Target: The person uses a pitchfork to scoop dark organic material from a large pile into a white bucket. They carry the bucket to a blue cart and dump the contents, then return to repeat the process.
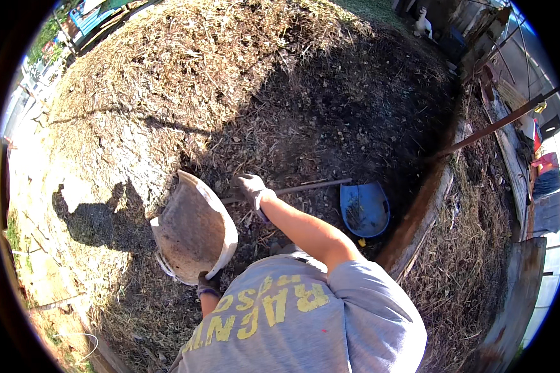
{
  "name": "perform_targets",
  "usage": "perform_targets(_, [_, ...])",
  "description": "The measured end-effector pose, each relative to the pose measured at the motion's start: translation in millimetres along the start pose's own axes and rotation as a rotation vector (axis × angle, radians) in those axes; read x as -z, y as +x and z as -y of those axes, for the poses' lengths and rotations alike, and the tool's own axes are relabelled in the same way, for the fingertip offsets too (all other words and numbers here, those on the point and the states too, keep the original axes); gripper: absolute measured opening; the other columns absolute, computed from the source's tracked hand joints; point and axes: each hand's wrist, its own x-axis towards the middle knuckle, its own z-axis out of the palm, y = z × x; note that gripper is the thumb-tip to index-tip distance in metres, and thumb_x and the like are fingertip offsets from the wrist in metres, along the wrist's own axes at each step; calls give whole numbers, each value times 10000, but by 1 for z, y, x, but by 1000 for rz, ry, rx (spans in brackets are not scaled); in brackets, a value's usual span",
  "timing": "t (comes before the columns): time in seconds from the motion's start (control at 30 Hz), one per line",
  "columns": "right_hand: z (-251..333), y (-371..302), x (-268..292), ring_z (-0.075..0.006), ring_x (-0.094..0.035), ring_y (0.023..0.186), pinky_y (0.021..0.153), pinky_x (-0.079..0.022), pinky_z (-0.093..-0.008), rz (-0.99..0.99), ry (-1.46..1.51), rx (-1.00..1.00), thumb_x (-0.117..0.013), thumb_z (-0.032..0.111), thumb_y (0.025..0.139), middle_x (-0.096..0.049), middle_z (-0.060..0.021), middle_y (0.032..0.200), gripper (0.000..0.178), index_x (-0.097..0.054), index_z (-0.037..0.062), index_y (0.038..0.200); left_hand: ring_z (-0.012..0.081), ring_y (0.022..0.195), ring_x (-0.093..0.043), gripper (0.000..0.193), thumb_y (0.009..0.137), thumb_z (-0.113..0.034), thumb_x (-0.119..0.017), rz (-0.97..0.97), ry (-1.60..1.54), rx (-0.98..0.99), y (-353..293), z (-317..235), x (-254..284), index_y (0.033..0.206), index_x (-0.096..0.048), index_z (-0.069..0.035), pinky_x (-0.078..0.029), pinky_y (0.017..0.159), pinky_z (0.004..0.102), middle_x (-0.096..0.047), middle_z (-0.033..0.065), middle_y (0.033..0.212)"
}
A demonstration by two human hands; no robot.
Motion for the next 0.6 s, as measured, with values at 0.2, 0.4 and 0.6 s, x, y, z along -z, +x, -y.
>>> perform_targets(0.2, [-41,-37,214,-208,-653,769,659,-546,-339,-589,135,-201,-581,145,880,-671,-65,924,126,-641,73,963,223,848,-521,328,772,-118,-716,-242,918,-167,-25,21,-4,1017,-501,-80,-488,704,437,-594,119,908])
perform_targets(0.4, [-114,-110,369,-231,-618,1051,867,-504,-381,152,-2053,-451,-529,197,919,-637,-43,1170,247,-651,138,1126,244,848,-536,333,773,-167,-709,-226,1161,-118,1,45,0,1020,-507,-73,-491,701,445,-603,123,919])
perform_targets(0.6, [-136,-122,336,-189,-614,1073,799,-536,-330,713,-2615,-359,-535,210,904,-642,-47,1179,262,-675,132,1110,265,848,-550,347,774,-215,-703,-238,1322,-74,-1,47,22,1023,-513,-66,-493,699,454,-612,126,929])
